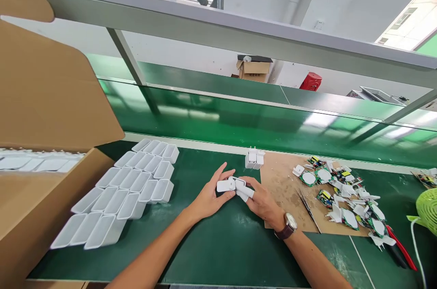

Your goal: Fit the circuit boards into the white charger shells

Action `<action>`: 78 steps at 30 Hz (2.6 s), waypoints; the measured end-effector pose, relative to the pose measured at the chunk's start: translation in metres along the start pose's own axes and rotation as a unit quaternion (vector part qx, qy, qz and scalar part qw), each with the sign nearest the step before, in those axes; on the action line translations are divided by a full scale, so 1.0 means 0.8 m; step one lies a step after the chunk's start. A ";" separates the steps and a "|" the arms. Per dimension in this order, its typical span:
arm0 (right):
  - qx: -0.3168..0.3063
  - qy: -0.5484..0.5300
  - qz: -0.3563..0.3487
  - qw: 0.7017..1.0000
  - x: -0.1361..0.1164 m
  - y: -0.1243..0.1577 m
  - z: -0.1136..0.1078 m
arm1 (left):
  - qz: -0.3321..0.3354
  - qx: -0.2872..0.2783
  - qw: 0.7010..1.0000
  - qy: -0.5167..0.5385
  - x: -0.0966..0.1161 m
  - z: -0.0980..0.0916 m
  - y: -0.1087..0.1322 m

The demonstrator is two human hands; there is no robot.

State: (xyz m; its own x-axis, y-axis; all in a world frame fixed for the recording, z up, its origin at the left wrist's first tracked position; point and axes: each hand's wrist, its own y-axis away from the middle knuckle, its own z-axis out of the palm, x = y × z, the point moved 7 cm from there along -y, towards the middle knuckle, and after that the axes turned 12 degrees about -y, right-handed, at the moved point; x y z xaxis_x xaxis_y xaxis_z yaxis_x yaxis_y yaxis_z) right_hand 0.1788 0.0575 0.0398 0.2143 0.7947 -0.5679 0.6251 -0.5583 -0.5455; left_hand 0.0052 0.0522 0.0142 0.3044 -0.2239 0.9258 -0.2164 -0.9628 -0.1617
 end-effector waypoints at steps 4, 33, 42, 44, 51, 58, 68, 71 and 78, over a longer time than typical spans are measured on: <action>0.003 -0.018 0.028 0.999 0.005 0.002 0.006 | -0.011 0.016 1.000 -0.022 -0.004 0.004 0.000; 0.023 -0.080 0.096 0.992 0.002 0.000 0.007 | 0.057 0.076 0.994 -0.051 0.001 -0.010 -0.005; 0.087 -0.495 0.370 0.781 0.046 0.017 0.038 | 0.154 0.114 0.966 -0.174 0.028 0.010 0.009; 0.084 -0.529 0.378 0.755 0.041 0.017 0.043 | 0.181 0.135 0.953 -0.204 0.035 0.013 0.012; 0.090 -0.528 0.378 0.755 0.038 0.016 0.041 | 0.170 0.140 0.951 -0.217 0.028 0.008 0.011; 0.129 -0.192 0.239 0.943 0.016 0.007 -0.005 | 0.040 0.137 0.982 -0.120 0.006 -0.005 0.003; -0.017 -0.253 0.307 0.918 0.033 0.019 0.034 | 0.112 0.049 0.987 -0.107 0.040 0.003 0.000; 0.005 -0.263 0.294 0.919 0.038 0.021 0.037 | 0.132 -0.009 0.987 -0.093 0.041 0.002 0.003; -0.017 -0.235 0.315 0.919 0.035 0.019 0.033 | 0.087 -0.085 0.990 -0.073 0.025 0.003 -0.004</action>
State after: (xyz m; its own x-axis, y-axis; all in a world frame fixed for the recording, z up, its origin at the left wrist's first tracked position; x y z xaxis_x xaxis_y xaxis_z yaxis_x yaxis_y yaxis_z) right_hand 0.1746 0.0647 -0.0004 0.1991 0.1216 -0.9724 0.5133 -0.8582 -0.0022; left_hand 0.0138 0.0502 0.0323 0.3762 -0.4158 0.8280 -0.4259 -0.8713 -0.2440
